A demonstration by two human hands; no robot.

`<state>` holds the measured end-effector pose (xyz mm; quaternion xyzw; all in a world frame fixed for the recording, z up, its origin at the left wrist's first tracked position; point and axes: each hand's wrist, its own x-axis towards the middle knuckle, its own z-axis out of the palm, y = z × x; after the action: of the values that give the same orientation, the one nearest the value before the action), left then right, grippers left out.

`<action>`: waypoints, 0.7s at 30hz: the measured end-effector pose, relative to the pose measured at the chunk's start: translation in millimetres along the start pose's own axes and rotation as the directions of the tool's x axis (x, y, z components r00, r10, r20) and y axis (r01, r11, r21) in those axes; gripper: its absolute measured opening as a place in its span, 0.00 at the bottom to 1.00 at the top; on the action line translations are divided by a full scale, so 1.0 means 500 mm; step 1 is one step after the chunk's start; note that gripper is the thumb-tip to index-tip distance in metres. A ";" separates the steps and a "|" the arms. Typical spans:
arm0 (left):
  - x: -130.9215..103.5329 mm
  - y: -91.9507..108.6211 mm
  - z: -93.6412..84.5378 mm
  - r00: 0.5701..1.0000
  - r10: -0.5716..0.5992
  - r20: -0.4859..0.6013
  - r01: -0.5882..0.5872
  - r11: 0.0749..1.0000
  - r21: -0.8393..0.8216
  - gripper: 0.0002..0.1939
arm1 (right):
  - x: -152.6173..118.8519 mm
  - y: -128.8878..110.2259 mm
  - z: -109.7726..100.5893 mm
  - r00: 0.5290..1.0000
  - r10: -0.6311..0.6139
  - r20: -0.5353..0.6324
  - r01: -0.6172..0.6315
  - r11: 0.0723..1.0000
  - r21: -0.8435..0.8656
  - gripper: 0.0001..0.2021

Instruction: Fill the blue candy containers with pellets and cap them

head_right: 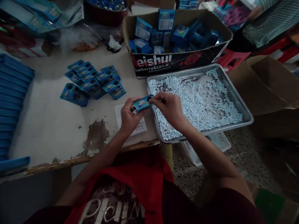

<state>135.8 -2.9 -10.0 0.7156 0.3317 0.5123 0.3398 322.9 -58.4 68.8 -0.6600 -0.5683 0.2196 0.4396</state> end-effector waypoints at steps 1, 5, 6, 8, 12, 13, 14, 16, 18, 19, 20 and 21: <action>-0.003 -0.001 0.003 0.999 -0.049 0.005 0.049 0.997 -0.061 0.19 | 0.004 -0.006 0.002 0.998 -0.061 0.005 0.061 0.994 -0.087 0.07; -0.005 -0.002 -0.008 0.987 -0.158 0.010 0.158 0.977 -0.143 0.22 | 0.022 -0.007 -0.014 0.974 -0.168 0.155 0.203 0.947 -0.248 0.11; -0.004 0.001 -0.023 0.986 -0.169 0.012 0.169 0.977 -0.128 0.22 | 0.030 0.001 -0.023 0.972 -0.164 0.166 0.205 0.942 -0.267 0.13; -0.003 0.011 -0.075 0.985 -0.172 0.017 0.173 0.982 -0.069 0.23 | 0.052 0.030 -0.040 0.978 -0.145 0.147 0.189 0.916 -0.353 0.16; -0.011 0.037 -0.261 0.990 -0.140 0.029 0.136 0.983 0.126 0.23 | 0.124 0.083 -0.011 0.957 -0.172 0.235 0.275 0.796 -0.539 0.17; -0.013 0.042 -0.320 0.990 -0.134 0.038 0.125 0.973 0.193 0.23 | 0.145 0.084 0.016 0.938 -0.204 0.282 0.328 0.788 -0.521 0.18; -0.014 0.044 -0.384 0.989 -0.136 0.056 0.117 0.956 0.270 0.23 | 0.166 0.079 0.051 0.913 -0.249 0.322 0.385 0.787 -0.482 0.20; -0.014 0.043 -0.518 0.977 -0.186 0.100 0.126 0.894 0.430 0.23 | 0.206 0.055 0.131 0.858 -0.358 0.369 0.495 0.767 -0.408 0.23; -0.017 0.035 -0.659 0.945 -0.300 0.128 0.189 0.824 0.534 0.23 | 0.242 0.028 0.207 0.806 -0.430 0.408 0.580 0.715 -0.392 0.24; -0.023 0.030 -0.729 0.924 -0.362 0.127 0.235 0.796 0.558 0.24 | 0.260 0.020 0.239 0.788 -0.438 0.433 0.603 0.689 -0.402 0.23; -0.032 0.023 -0.795 0.901 -0.418 0.118 0.285 0.774 0.566 0.24 | 0.277 0.016 0.265 0.782 -0.429 0.452 0.611 0.670 -0.421 0.22; -0.045 0.015 -0.855 0.880 -0.461 0.110 0.326 0.757 0.566 0.25 | 0.293 0.018 0.285 0.784 -0.412 0.465 0.608 0.660 -0.441 0.21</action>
<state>-278.6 36.9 89.3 0.7514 0.5599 0.2250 0.2669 253.3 127.3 18.2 -0.5248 -0.8348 0.0107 0.1658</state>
